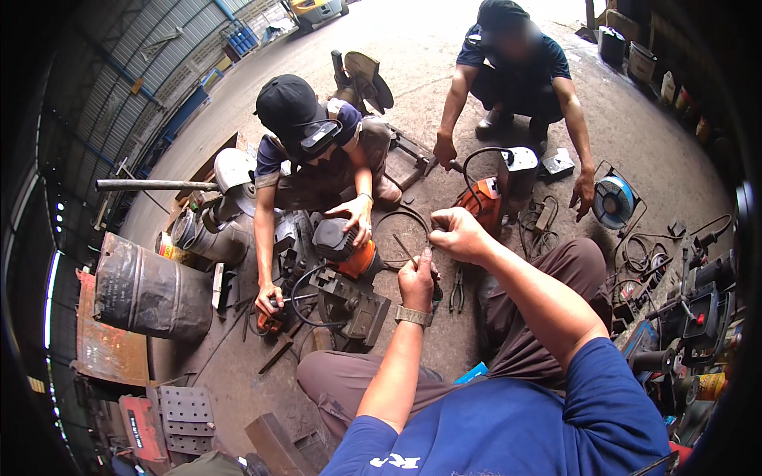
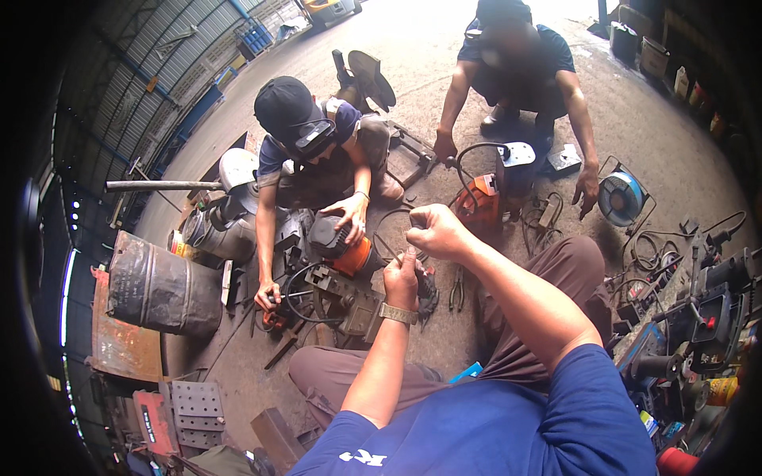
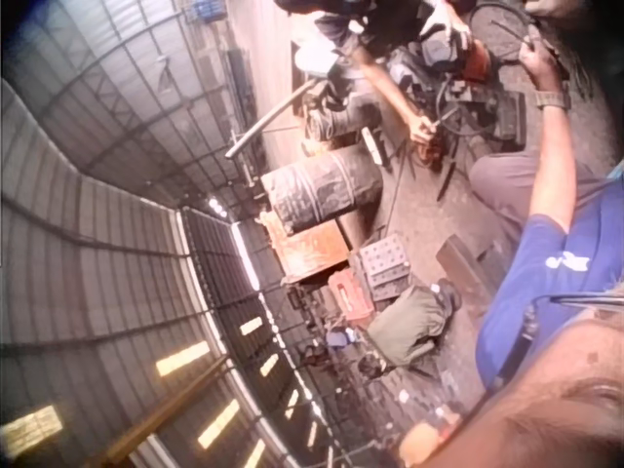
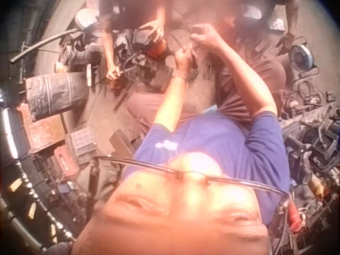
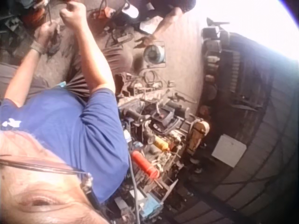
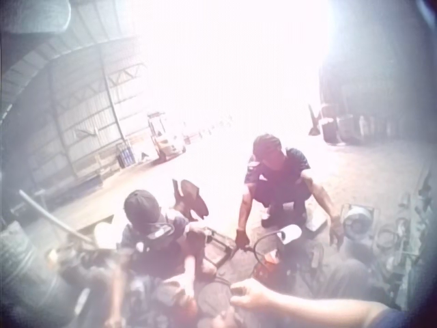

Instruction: The person uses a screwdriver to loosen and tighten screws on a small orange and grey machine while sitting on the floor. They reposition the machine and continue adjusting components with the screwdriver. Another person assists by holding the machine steady.

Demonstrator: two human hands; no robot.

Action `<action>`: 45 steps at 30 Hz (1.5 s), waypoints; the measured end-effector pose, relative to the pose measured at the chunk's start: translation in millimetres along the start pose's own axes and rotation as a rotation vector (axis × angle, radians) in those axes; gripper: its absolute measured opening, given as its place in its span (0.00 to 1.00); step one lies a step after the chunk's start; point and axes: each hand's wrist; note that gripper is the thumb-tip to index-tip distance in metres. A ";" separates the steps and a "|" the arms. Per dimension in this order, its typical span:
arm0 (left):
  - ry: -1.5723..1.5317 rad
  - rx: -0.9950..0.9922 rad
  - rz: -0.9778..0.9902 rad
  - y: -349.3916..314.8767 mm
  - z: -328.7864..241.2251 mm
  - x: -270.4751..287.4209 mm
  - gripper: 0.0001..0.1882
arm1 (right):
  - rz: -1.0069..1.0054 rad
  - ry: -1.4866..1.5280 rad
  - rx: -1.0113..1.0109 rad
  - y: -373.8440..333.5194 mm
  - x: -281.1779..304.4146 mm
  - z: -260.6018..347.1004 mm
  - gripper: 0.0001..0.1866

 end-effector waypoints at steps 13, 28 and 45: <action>0.451 0.377 0.071 -10.9 131.6 49.8 0.17 | -0.295 0.113 -0.727 -91.6 -6.4 -96.7 0.07; 0.152 0.348 -0.346 -53.3 133.4 132.0 0.08 | 1.003 -0.036 0.779 -26.1 -182.5 215.7 0.31; -0.220 0.405 -0.387 -22.0 122.3 67.9 0.08 | 0.400 -0.524 -0.481 -119.6 -93.2 -155.0 0.27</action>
Point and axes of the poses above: each hand's wrist, its own y-axis towards the middle knuckle, its own x-axis out of the back of the hand, z = x × y
